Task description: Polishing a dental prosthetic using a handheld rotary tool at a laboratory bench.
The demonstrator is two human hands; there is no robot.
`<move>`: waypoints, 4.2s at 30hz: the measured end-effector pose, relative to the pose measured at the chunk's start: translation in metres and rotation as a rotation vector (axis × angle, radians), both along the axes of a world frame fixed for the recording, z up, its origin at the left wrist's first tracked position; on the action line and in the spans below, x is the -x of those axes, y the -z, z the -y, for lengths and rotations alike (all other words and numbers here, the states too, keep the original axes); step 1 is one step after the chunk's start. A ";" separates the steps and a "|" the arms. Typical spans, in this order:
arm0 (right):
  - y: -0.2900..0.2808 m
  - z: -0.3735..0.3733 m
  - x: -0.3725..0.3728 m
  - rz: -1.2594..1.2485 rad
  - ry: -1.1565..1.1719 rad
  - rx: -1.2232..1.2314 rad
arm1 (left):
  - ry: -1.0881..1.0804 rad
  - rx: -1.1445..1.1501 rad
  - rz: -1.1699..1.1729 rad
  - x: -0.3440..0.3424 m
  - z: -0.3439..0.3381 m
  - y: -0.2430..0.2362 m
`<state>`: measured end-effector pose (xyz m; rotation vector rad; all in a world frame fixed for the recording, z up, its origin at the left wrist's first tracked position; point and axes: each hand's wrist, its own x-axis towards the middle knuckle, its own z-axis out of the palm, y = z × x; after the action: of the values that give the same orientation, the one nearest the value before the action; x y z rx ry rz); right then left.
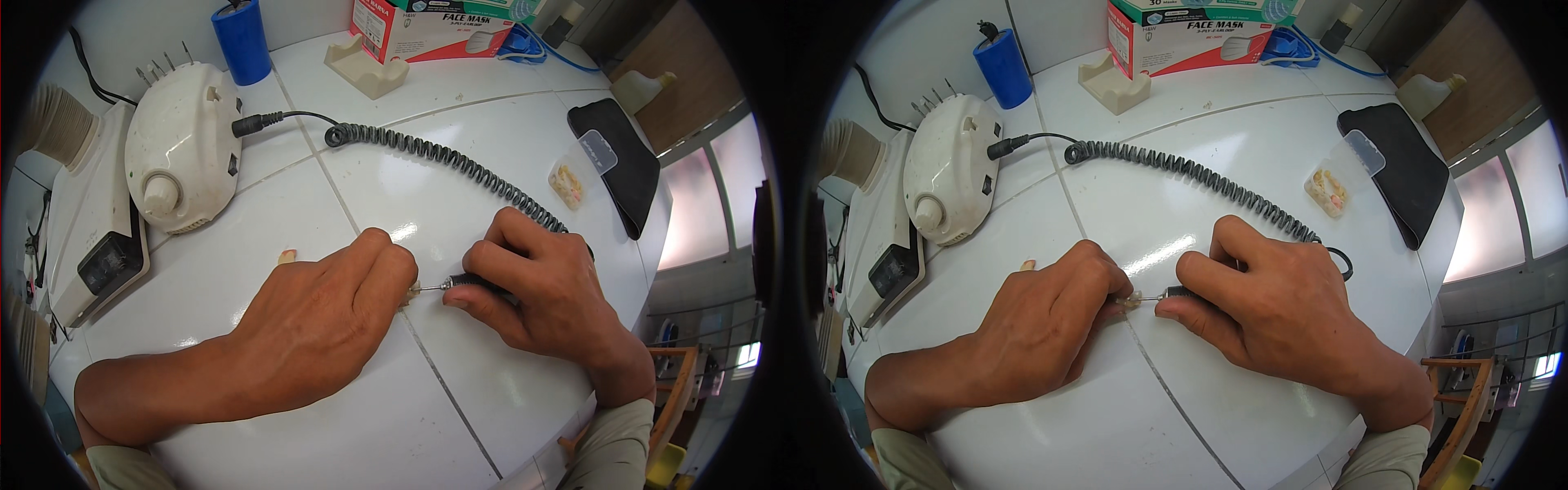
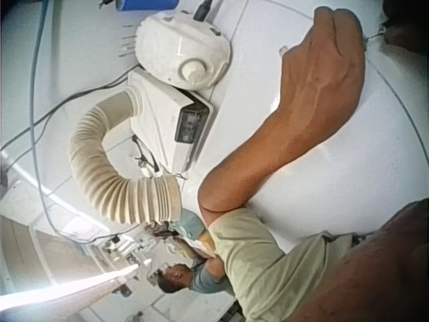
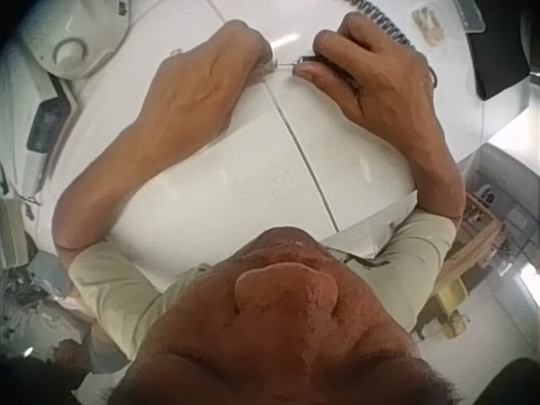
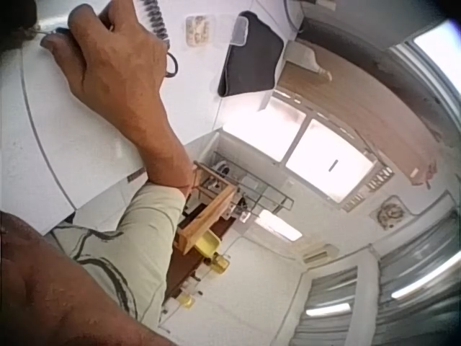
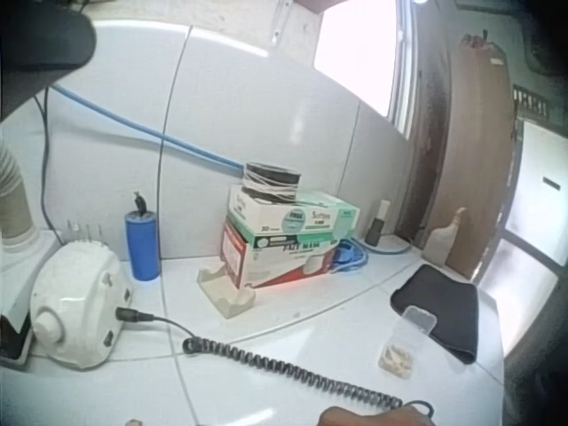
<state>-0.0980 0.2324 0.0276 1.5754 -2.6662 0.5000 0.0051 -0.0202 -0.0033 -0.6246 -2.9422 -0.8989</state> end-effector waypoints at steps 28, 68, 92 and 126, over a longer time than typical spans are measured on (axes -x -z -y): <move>0.001 0.000 -0.002 -0.021 -0.023 0.001 | 0.011 0.048 0.007 0.000 -0.001 -0.002; -0.002 0.000 -0.002 -0.007 -0.012 -0.033 | 0.023 0.150 -0.038 -0.001 -0.002 -0.005; -0.001 0.000 -0.002 -0.017 -0.026 -0.034 | 0.016 0.155 -0.045 0.000 -0.003 -0.003; -0.003 0.000 -0.002 -0.016 -0.020 -0.059 | 0.017 0.113 -0.115 0.001 -0.004 0.001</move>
<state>-0.0963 0.2327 0.0309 1.6154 -2.6803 0.4114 0.0039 -0.0157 -0.0039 -0.6823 -2.9043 -0.6768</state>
